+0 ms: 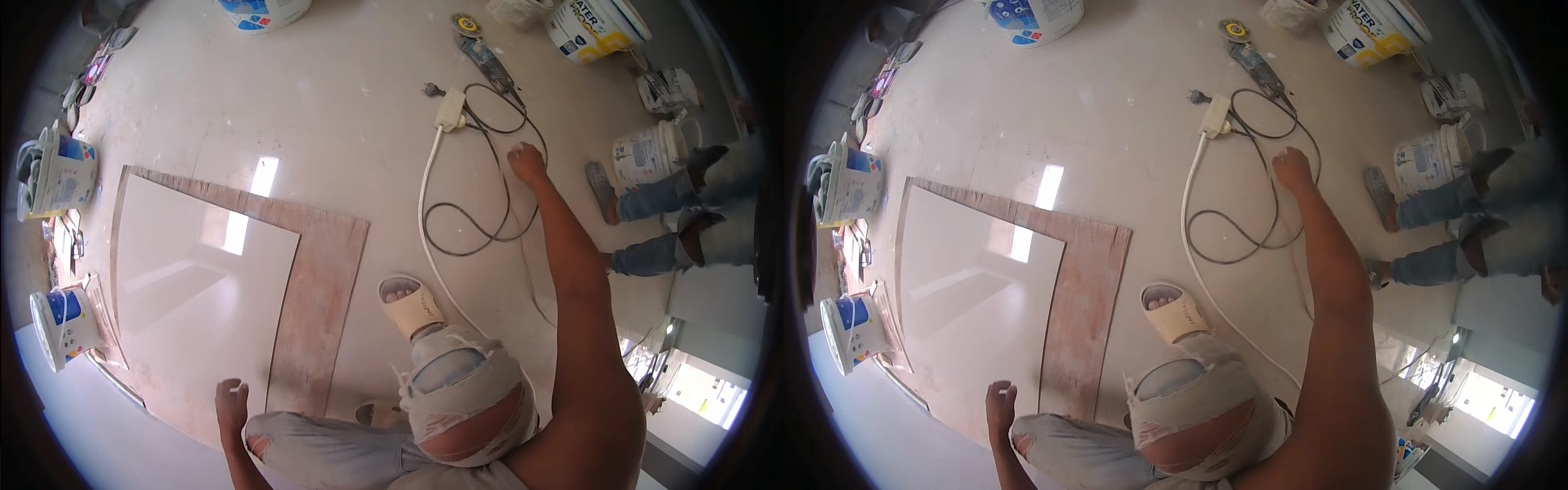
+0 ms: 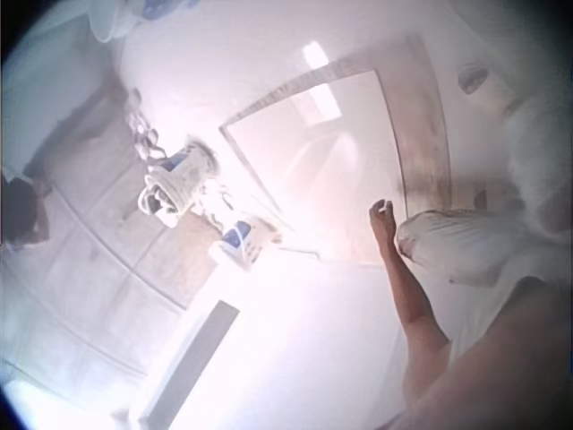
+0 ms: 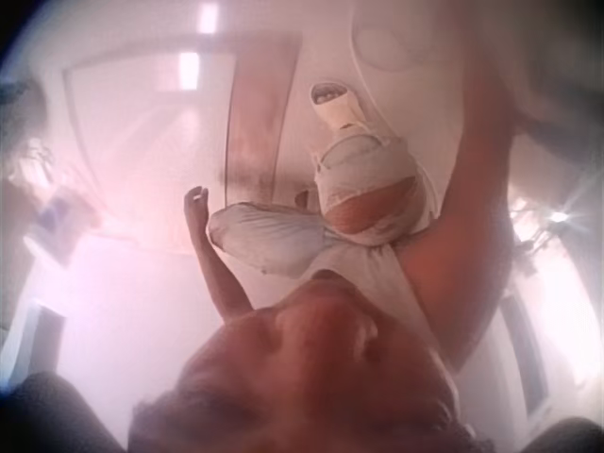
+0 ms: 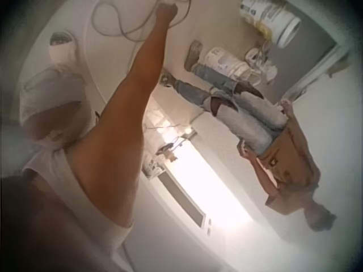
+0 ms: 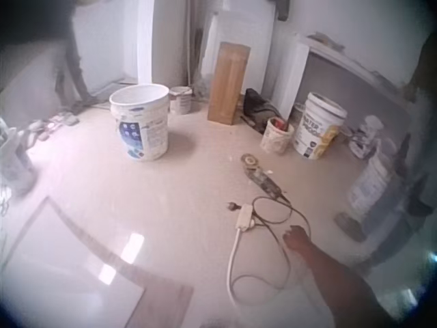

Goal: The person uses an angle grinder to cut a large white tile on the floor. They reposition the tile and continue cutting along a marked line.

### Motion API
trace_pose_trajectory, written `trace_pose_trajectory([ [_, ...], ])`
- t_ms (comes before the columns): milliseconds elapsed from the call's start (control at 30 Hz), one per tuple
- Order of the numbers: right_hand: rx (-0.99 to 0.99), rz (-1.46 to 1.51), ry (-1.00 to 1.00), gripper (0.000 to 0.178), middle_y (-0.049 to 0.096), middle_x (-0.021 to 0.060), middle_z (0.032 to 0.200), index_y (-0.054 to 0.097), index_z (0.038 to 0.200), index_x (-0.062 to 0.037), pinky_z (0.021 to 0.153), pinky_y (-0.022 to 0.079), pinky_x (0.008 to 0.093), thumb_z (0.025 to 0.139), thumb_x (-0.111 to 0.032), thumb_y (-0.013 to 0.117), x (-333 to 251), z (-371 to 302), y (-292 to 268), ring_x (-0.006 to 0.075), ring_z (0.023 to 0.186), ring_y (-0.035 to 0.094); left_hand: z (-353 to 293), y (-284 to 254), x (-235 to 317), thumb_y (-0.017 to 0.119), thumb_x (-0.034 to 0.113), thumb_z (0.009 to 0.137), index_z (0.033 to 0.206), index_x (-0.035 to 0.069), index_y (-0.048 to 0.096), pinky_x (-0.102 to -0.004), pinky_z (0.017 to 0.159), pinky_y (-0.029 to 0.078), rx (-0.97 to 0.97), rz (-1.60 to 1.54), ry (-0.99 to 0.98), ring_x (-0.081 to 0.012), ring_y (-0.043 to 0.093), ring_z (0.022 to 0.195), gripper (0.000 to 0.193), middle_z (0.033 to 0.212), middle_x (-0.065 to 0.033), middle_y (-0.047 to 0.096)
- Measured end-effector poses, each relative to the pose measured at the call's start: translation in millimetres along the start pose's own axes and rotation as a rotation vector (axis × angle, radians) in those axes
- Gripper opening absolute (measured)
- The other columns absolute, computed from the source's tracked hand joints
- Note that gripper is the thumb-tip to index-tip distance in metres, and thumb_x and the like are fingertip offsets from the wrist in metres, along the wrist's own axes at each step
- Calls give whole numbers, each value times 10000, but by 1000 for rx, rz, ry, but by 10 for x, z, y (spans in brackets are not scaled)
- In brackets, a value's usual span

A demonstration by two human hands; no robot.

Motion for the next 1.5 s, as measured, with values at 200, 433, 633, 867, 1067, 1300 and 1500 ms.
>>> trace_pose_trajectory([
  [200,276,79,-163,468,667,262,1180,664,1162,57,988,498,440,826,-269,670,-937,1244,40,398,1135,634,-154,-644,-446,697,159,876,1004,-37,656,-394,756,554,87,41,-161,-309,673,845,238,971,-194,661],
  [433,78,-198,-137,499,723,215,1087,687,1150,23,827,540,447,841,-368,666,-729,3166,566,341,970,703,-1075,-1505,-1430,581,297,947,839,16,663,-448,703,510,157,275,-549,-312,663,757,312,759,-162,674],
  [633,230,-485,-261,983,554,297,1351,473,1368,84,1064,430,461,757,-648,716,-101,3910,219,428,1266,531,-713,-1144,-690,634,244,914,885,-49,639,-402,735,497,73,32,-611,-276,639,764,294,792,-162,673],
  [867,-68,-99,-178,621,711,175,1028,657,1158,106,860,507,422,733,-336,758,-761,3366,143,306,923,668,-464,-549,-468,644,265,912,987,-23,668,-404,794,528,5,89,-541,-284,670,854,299,926,-175,706],
  [1067,-177,499,-36,463,677,108,872,708,1039,1,706,521,380,761,-368,751,-974,3279,-312,233,745,647,-407,-455,-478,656,287,886,992,-20,685,-425,846,519,-9,92,-498,-348,664,964,326,1007,-207,704],
  [1300,-714,1175,-331,493,669,113,963,589,1239,-12,707,538,383,911,-366,689,-2274,1206,-411,210,795,649,-394,-324,-735,669,321,870,1036,-17,680,-447,882,513,45,123,-442,-385,652,1006,378,1047,-224,696],
  [1500,-1131,1136,-574,577,639,150,1069,492,1317,-16,816,574,457,832,-237,712,-3671,-1256,-155,264,917,663,-21,-39,-701,690,342,864,1080,3,662,-444,933,502,62,175,-278,-366,629,1068,404,1068,-200,673],
])
Point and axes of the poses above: each hand's wrist, its own z-axis towards the middle knuckle, its own y-axis out of the palm, x = y × z, the point moved 7 cm from there along z, towards the middle knuckle
